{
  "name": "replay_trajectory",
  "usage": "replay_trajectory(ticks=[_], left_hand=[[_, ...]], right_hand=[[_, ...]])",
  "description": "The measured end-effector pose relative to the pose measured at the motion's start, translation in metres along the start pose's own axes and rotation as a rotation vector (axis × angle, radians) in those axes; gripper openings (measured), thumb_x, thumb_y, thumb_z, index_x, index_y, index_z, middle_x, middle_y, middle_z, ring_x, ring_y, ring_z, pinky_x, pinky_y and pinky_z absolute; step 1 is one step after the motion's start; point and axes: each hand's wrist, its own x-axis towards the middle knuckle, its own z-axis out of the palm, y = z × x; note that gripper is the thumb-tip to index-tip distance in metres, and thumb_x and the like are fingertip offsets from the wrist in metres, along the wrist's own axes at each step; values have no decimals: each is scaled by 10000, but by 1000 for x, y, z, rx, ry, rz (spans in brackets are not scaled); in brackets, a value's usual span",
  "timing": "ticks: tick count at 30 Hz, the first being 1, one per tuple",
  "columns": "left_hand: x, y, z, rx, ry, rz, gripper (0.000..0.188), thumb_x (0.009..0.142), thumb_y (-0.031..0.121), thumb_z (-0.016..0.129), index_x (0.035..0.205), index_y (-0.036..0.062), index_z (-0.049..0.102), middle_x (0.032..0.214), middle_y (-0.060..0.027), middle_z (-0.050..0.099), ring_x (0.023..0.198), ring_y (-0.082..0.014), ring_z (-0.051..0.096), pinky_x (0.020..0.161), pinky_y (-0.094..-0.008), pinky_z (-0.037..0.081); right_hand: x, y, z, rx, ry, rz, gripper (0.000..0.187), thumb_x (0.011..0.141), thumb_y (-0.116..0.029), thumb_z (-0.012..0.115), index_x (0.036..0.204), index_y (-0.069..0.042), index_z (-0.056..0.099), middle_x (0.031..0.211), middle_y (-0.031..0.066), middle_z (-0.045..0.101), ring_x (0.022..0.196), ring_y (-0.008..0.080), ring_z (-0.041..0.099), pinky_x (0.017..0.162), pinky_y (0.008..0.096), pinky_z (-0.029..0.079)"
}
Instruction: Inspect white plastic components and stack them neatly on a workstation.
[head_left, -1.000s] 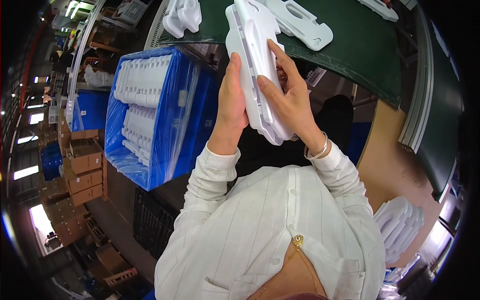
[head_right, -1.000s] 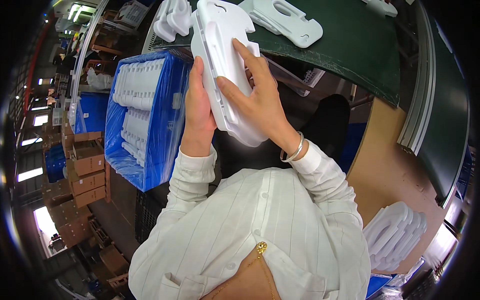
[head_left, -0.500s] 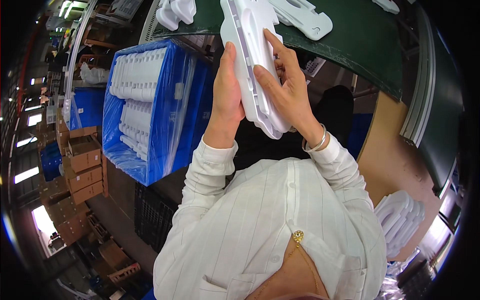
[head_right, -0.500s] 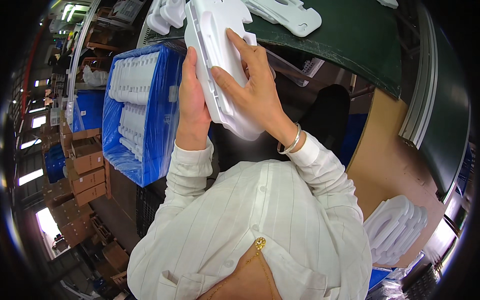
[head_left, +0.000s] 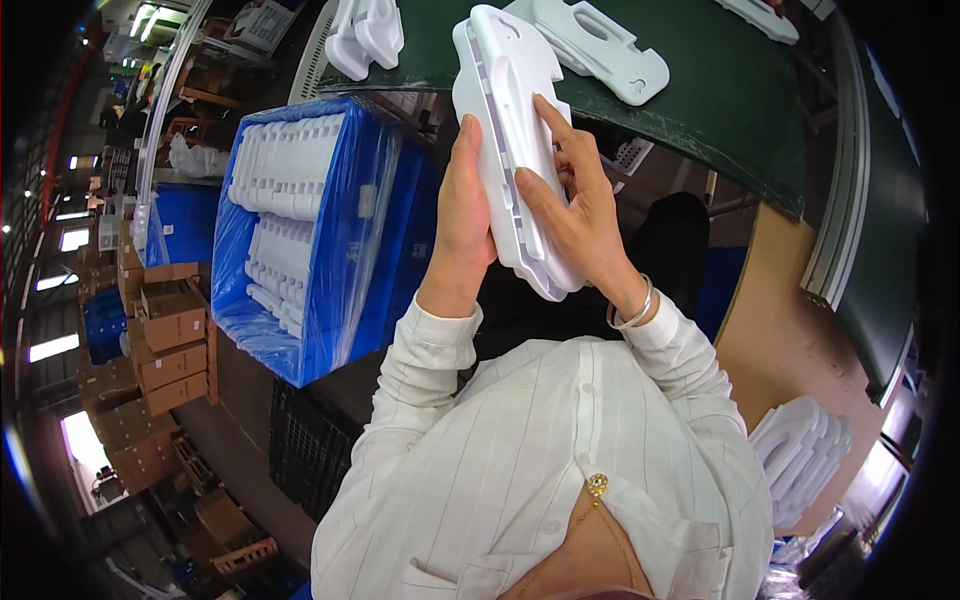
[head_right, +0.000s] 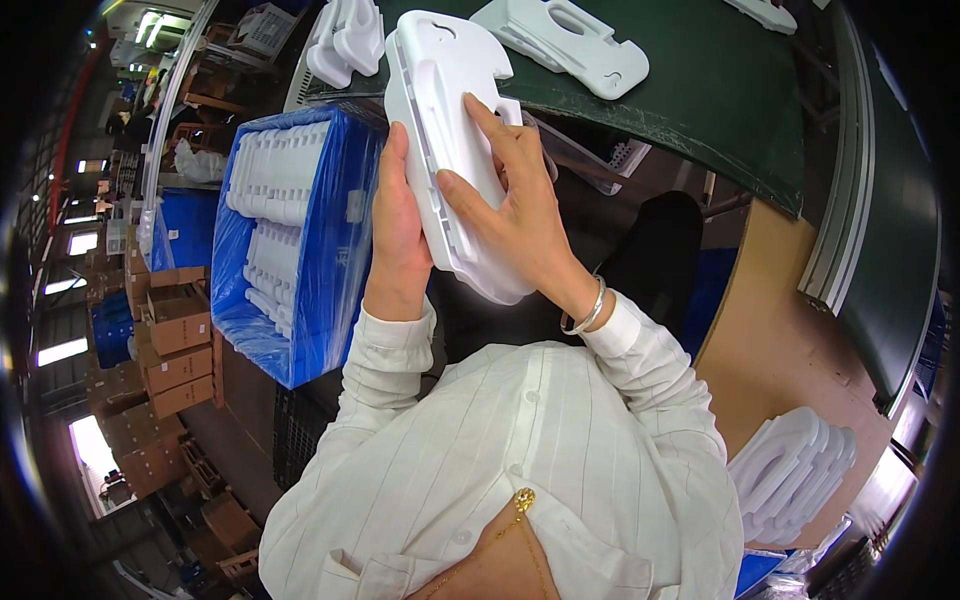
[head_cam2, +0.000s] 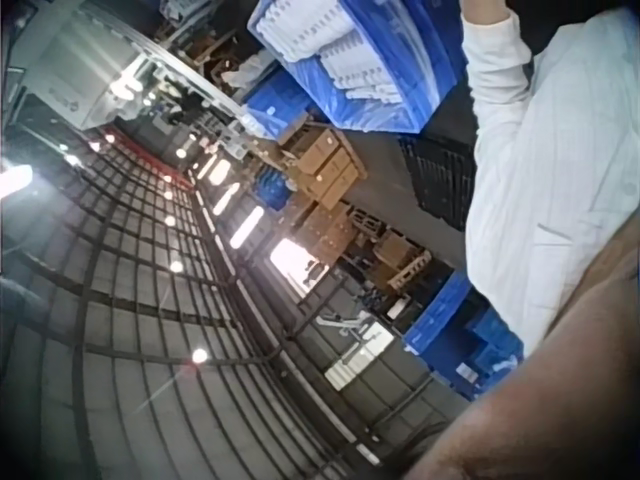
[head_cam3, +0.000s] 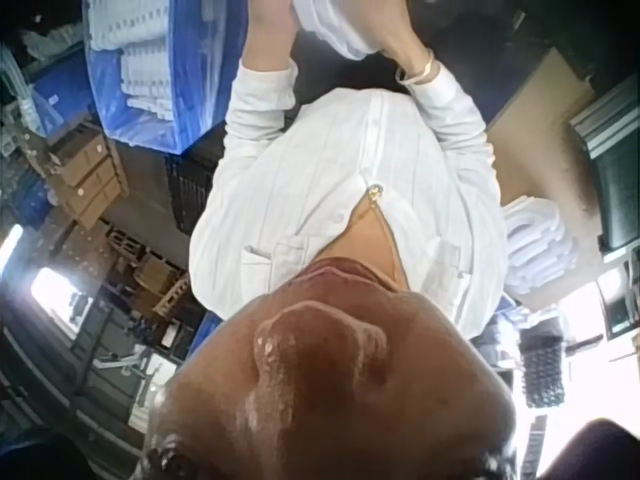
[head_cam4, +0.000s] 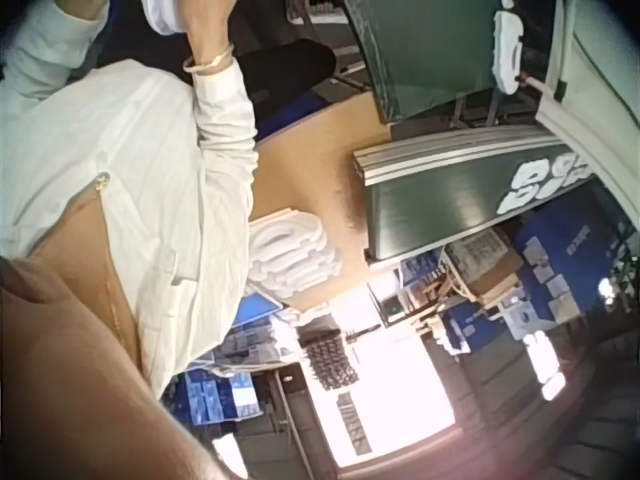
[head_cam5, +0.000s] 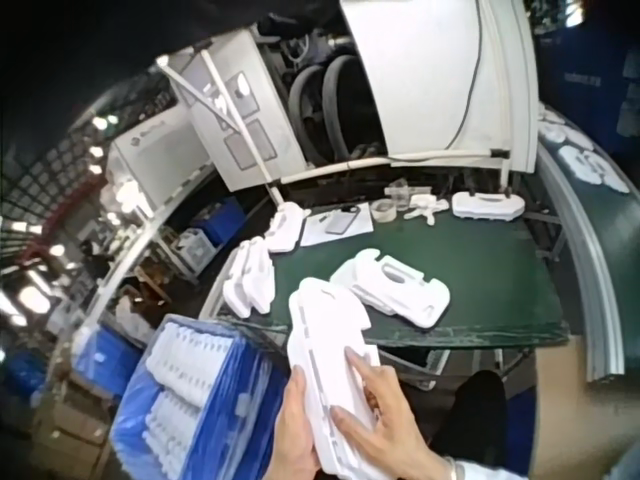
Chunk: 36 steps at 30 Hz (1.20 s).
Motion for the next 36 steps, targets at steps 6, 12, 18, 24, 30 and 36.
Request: replay_trajectory(ticks=[6,12,18,24,30,36], left_hand=[[0,3,0,-1,15,20,593,983,491,348,1336,15,385,1154,-144,561,1004,-217,597,839,-347,506],[1,3,2,16,26,35,586,980,496,345,1299,12,419,1106,-149,582,964,-221,615,808,-346,523],[1,2,-2,17,24,27,586,974,502,338,1271,9,448,1062,-148,603,920,-225,632,787,-351,532],[1,1,0,30,24,43,583,974,501,330,1256,9,462,1049,-144,611,895,-224,639,775,-348,535],[3,-2,-3,-5,14,26,573,976,496,341,1257,11,461,1051,-139,608,907,-218,632,778,-342,530],[1,2,0,24,33,26,572,979,492,349,1284,16,437,1092,-140,591,959,-218,616,807,-341,521]], right_hand=[[-2,-1,1,-22,-17,-17,601,864,-176,651,1414,-121,413,1040,27,454,850,99,464,773,242,417],[-4,1,2,-30,-9,-18,597,865,-176,652,1411,-121,419,1021,26,451,831,96,460,773,240,415],[-4,0,2,-44,-10,-3,590,863,-176,657,1406,-131,431,1031,29,466,839,96,483,774,249,431],[-4,1,3,-49,4,-11,586,861,-179,663,1401,-133,438,1029,29,468,827,98,493,766,250,437],[-6,2,4,-39,9,-29,598,860,-167,662,1408,-125,425,1005,25,454,817,96,479,756,248,422],[-4,1,3,-32,8,-25,602,856,-153,662,1407,-114,423,985,17,433,808,94,448,747,238,405]])
